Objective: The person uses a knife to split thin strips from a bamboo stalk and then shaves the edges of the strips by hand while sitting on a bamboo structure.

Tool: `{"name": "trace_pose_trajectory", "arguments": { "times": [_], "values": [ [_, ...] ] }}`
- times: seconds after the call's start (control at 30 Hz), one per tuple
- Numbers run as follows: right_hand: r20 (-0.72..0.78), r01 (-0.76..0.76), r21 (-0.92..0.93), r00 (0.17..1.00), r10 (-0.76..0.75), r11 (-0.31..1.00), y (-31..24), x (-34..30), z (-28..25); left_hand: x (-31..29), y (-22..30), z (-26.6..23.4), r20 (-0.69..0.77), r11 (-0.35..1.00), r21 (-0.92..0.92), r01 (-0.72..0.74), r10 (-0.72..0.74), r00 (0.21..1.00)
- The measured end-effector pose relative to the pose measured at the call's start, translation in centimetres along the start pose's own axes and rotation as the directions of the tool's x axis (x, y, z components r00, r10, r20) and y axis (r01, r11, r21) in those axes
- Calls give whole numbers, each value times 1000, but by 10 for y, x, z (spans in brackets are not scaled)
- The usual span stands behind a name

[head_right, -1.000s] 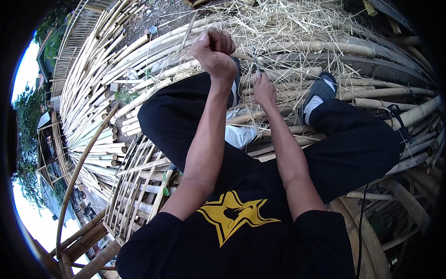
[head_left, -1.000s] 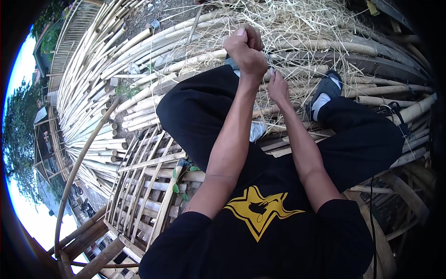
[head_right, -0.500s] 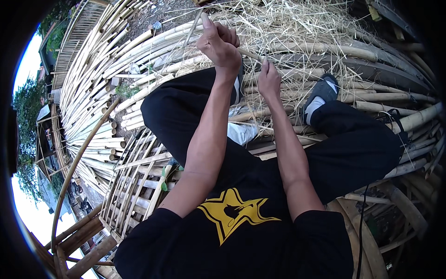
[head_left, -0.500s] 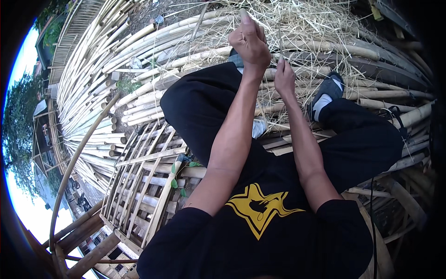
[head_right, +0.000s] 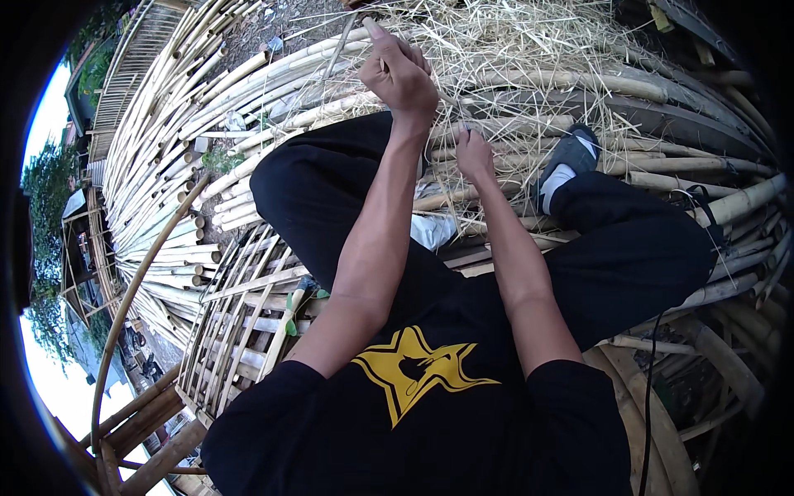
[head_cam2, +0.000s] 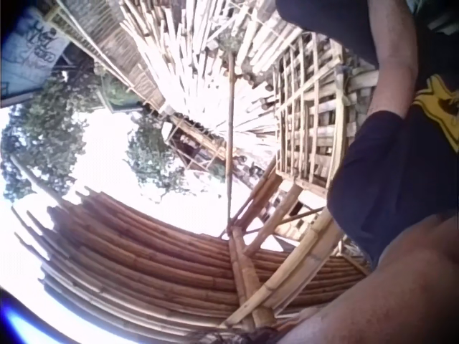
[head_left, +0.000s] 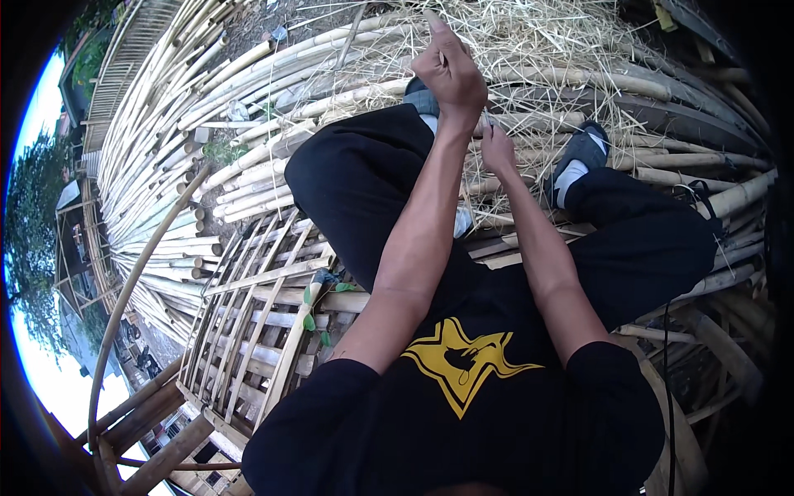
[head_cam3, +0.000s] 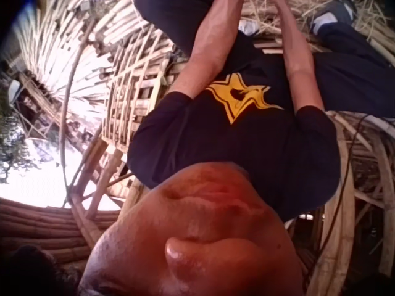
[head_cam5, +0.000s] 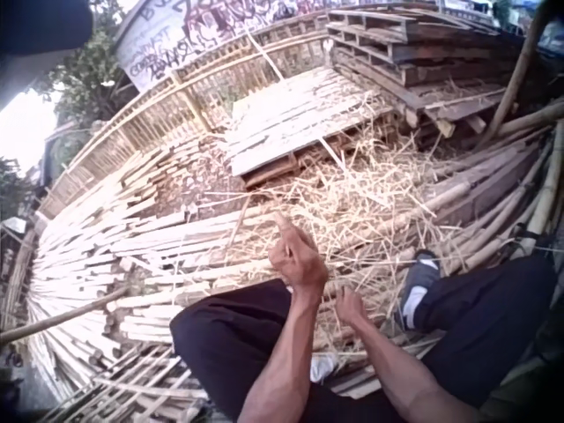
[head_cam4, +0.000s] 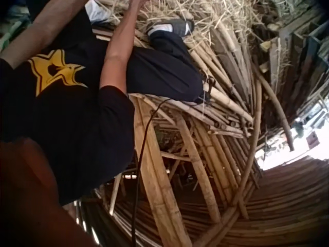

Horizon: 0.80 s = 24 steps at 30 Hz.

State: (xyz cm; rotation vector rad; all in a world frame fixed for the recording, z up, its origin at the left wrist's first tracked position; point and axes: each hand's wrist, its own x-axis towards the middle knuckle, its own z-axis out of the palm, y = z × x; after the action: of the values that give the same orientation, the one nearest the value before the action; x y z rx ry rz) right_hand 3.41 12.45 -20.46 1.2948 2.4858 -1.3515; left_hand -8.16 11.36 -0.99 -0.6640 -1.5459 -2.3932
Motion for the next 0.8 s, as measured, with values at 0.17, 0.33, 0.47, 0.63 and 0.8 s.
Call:
{"name": "trace_pose_trajectory", "arguments": {
  "times": [0.17,0.33,0.47,0.63,0.8],
  "values": [
    [-55,36,147,998,-28,988,-31,3,-20,12,41,2,-10,979,-195,55,-58,998],
    [17,27,45,999,-28,999,-22,14,-5,2,15,-4,-9,999,-48,-7,6,1000],
    [12,17,43,1000,-17,999,-23,15,-5,6,18,-13,103,976,-169,136,-120,987],
    [26,-12,71,1000,10,997,-19,24,-5,9,15,-15,197,966,-114,231,-206,959],
    [650,-609,635,754,96,475,-30,24,-34,13,8,-13,107,971,-118,209,-197,974]
  ]
}}
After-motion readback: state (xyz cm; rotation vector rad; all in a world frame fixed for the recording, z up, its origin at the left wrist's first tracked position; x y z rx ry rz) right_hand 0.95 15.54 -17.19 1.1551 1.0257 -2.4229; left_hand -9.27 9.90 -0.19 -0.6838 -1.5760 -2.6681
